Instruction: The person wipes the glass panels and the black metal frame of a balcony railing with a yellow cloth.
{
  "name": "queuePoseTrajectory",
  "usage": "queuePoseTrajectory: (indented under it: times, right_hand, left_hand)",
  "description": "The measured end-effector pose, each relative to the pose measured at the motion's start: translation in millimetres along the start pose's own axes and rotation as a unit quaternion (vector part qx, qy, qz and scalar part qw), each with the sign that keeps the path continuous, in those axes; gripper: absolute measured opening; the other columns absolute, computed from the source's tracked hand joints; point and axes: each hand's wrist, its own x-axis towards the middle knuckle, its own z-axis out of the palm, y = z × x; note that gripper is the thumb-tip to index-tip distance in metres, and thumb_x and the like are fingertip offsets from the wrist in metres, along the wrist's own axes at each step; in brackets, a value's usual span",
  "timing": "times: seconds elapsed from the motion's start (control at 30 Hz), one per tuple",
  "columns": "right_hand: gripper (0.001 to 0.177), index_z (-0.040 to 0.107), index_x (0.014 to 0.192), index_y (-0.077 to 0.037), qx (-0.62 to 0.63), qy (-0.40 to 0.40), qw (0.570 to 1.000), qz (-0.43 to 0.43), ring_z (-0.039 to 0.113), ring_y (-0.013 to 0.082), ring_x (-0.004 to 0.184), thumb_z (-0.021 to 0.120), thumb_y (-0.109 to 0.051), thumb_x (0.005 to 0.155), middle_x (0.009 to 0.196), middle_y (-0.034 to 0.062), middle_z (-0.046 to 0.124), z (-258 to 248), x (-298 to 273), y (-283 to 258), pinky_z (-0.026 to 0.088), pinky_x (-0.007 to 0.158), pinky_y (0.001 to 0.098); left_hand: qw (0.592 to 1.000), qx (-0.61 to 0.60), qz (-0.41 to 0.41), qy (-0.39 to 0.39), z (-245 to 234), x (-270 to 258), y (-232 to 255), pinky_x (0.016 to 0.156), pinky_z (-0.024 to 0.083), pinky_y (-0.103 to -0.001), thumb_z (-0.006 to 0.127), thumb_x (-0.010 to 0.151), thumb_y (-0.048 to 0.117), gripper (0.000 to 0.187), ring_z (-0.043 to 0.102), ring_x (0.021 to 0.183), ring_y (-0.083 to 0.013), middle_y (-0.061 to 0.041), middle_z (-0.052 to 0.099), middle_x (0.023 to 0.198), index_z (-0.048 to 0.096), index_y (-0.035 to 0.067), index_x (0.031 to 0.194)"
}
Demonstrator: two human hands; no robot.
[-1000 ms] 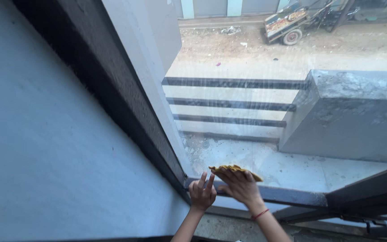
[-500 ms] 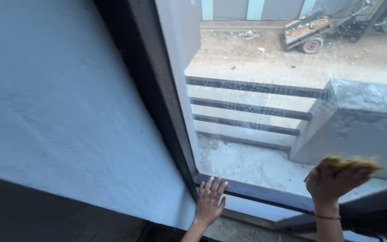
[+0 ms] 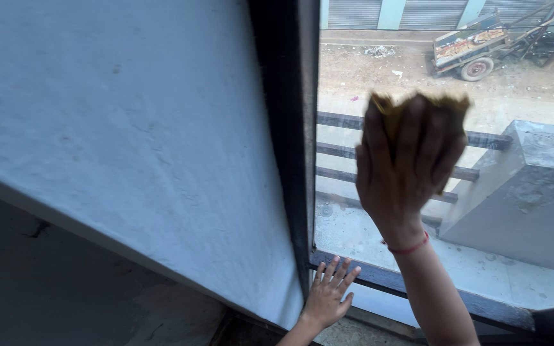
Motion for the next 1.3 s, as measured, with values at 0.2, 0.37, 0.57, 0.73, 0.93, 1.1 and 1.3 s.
queuePoseTrajectory:
  times: [0.2, 0.37, 0.57, 0.73, 0.93, 1.1, 1.3]
  right_hand:
    - [0.045, 0.059, 0.160, -0.029, 0.087, 0.008, 0.995, 0.043, 0.023, 0.0393, 0.153, 0.040, -0.036, 0.119, 0.165, 0.0164, 0.036, -22, 67, -56, 0.008, 0.125, 0.0596]
    - [0.046, 0.063, 0.157, -0.028, 0.088, 0.020, 0.993, 0.072, 0.019, 0.0368, 0.154, 0.043, -0.038, 0.117, 0.165, 0.0134, 0.036, -1, 48, -75, 0.001, 0.126, 0.0566]
    - [0.044, 0.064, 0.155, -0.028, 0.059, 0.026, 0.994, 0.083, 0.012, 0.0322, 0.157, 0.048, -0.038, 0.115, 0.168, 0.0114, 0.032, 40, -20, -88, -0.006, 0.128, 0.0513]
    - [0.043, 0.065, 0.151, -0.022, 0.087, -0.025, 0.994, 0.053, 0.006, 0.0302, 0.159, 0.051, -0.032, 0.112, 0.168, 0.0111, 0.033, 61, -101, -89, -0.010, 0.129, 0.0502]
    - [0.039, 0.067, 0.138, -0.016, 0.061, -0.084, 0.994, -0.030, -0.002, 0.0293, 0.160, 0.054, -0.034, 0.106, 0.170, 0.0089, 0.022, 91, -194, -88, -0.010, 0.128, 0.0524]
    - [0.048, 0.039, 0.156, -0.024, -0.017, -0.116, 0.973, -0.200, -0.007, 0.0202, 0.159, 0.043, -0.041, 0.110, 0.174, 0.0010, 0.003, 91, -249, -56, -0.013, 0.129, 0.0460]
    - [0.060, -0.008, 0.163, -0.028, -0.211, -0.161, 0.902, -0.340, -0.018, 0.0137, 0.155, 0.015, -0.047, 0.110, 0.169, -0.0052, -0.018, 83, -313, 89, -0.020, 0.124, 0.0420]
  left_hand:
    - [0.999, 0.013, 0.022, -0.029, -13, -1, -10, 0.126, -0.004, -0.049, 0.059, 0.099, 0.038, 0.086, -0.006, 0.159, -0.0262, -0.006, -0.003, 0.175, 0.010, 0.025, 0.168]
    - [0.999, 0.011, 0.037, -0.027, -27, -2, -15, 0.127, -0.001, -0.049, 0.065, 0.094, 0.035, 0.092, -0.002, 0.160, -0.0295, -0.008, 0.002, 0.176, 0.013, 0.022, 0.169]
    - [0.995, -0.074, 0.039, -0.049, -40, -8, -22, 0.128, 0.006, -0.053, 0.067, 0.092, 0.030, 0.088, 0.008, 0.160, -0.0365, -0.013, 0.012, 0.175, 0.025, 0.017, 0.167]
    - [0.991, -0.119, 0.028, -0.051, -54, -6, -24, 0.125, 0.008, -0.063, 0.068, 0.091, 0.028, 0.066, 0.023, 0.157, -0.0378, -0.013, 0.038, 0.160, 0.050, 0.016, 0.153]
    - [0.993, -0.092, 0.017, -0.076, -57, -6, -26, 0.124, 0.005, -0.069, 0.066, 0.092, 0.031, 0.049, 0.029, 0.153, -0.0337, -0.011, 0.045, 0.157, 0.057, 0.017, 0.138]
    - [0.994, -0.076, 0.027, -0.076, -62, -5, -19, 0.119, 0.005, -0.068, 0.065, 0.090, 0.033, 0.070, 0.026, 0.151, -0.0349, -0.012, 0.036, 0.159, 0.041, 0.019, 0.154]
    - [0.995, -0.064, 0.038, -0.071, -64, -5, -20, 0.119, 0.007, -0.067, 0.065, 0.090, 0.035, 0.080, 0.025, 0.152, -0.0317, -0.008, 0.030, 0.166, 0.029, 0.026, 0.161]
